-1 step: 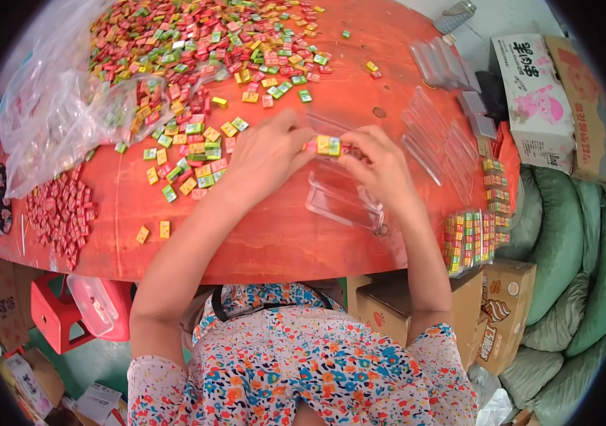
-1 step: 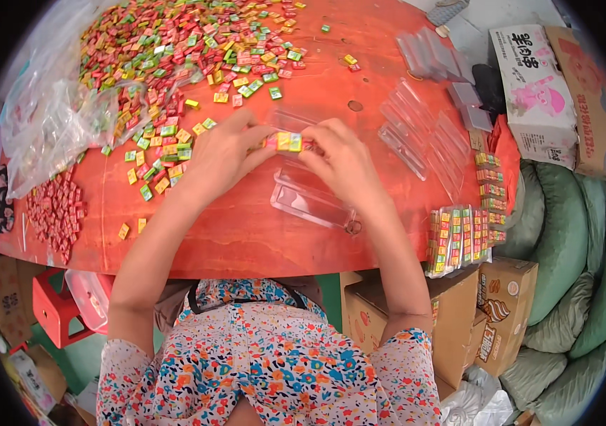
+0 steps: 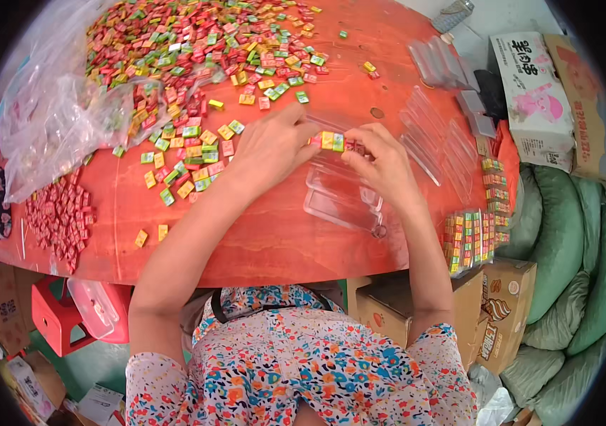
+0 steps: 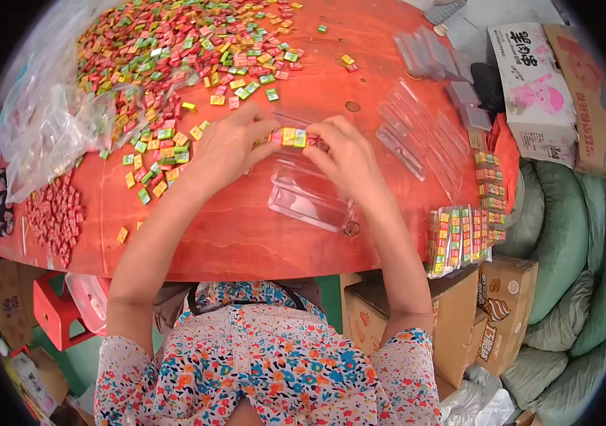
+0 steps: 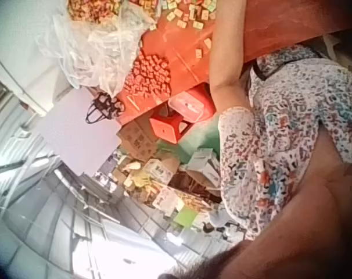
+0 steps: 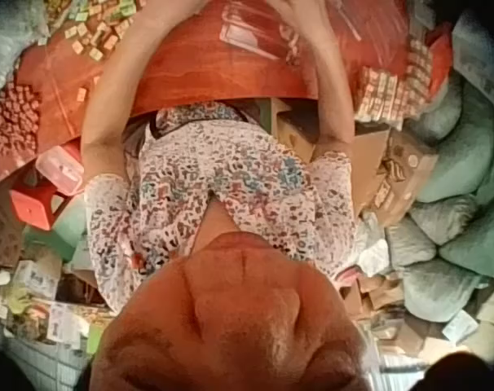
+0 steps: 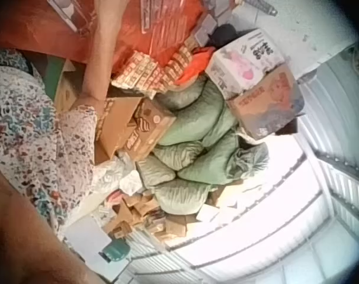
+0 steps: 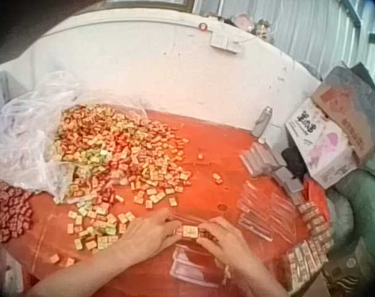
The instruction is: Manually sorting and packaging small colorful square items into plastic containers.
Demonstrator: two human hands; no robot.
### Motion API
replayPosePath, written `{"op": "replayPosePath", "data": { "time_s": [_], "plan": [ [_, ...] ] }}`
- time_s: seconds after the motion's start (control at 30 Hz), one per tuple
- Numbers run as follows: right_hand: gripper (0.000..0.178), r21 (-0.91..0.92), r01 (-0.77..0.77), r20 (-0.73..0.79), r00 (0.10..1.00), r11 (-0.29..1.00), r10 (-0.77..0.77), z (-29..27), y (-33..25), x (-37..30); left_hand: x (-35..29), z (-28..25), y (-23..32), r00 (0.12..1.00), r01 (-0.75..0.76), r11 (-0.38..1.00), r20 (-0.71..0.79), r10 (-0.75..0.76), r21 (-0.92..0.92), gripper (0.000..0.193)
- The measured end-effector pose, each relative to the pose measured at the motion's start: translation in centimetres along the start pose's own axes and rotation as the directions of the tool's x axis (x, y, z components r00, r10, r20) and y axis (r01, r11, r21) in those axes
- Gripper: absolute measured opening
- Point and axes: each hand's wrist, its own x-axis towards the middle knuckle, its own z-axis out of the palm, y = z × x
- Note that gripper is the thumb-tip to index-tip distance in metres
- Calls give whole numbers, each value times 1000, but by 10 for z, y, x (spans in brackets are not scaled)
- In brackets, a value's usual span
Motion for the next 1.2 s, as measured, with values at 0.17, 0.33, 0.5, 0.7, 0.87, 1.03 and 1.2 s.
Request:
{"op": "replayPosePath", "data": {
  "time_s": [0.17, 0.33, 0.5, 0.7, 0.87, 1.03, 1.2],
  "plan": [
    [29, -57, -59, -31, 998, 997, 58, -3, 45, 9, 48, 31, -19, 980, -106, 994, 168, 106, -13, 26],
    [31, -8, -75, -46, 996, 997, 75, 5, 53, 9, 49, 40, -38, 966, -93, 994, 236, 103, -52, 31],
    [36, 4, -144, -81, 986, 990, 144, 4, 53, -1, 33, 43, -47, 975, -219, 976, 51, 218, 16, 50],
    [61, -281, 114, 70, 993, 953, -98, 12, 58, -4, 23, 50, -33, 943, -287, 943, 221, 247, 170, 88],
    [67, -382, 165, 189, 977, 909, -98, 19, 56, -8, 19, 54, -29, 910, -302, 946, 332, 250, 115, 97],
    [70, -412, 223, 285, 952, 884, -108, 25, 56, -6, 11, 59, -37, 921, -300, 945, 298, 252, 130, 102],
    [70, -463, 204, 295, 953, 863, -67, 15, 54, -8, 4, 60, -23, 953, -245, 959, 219, 210, 145, 99]
  ]
}}
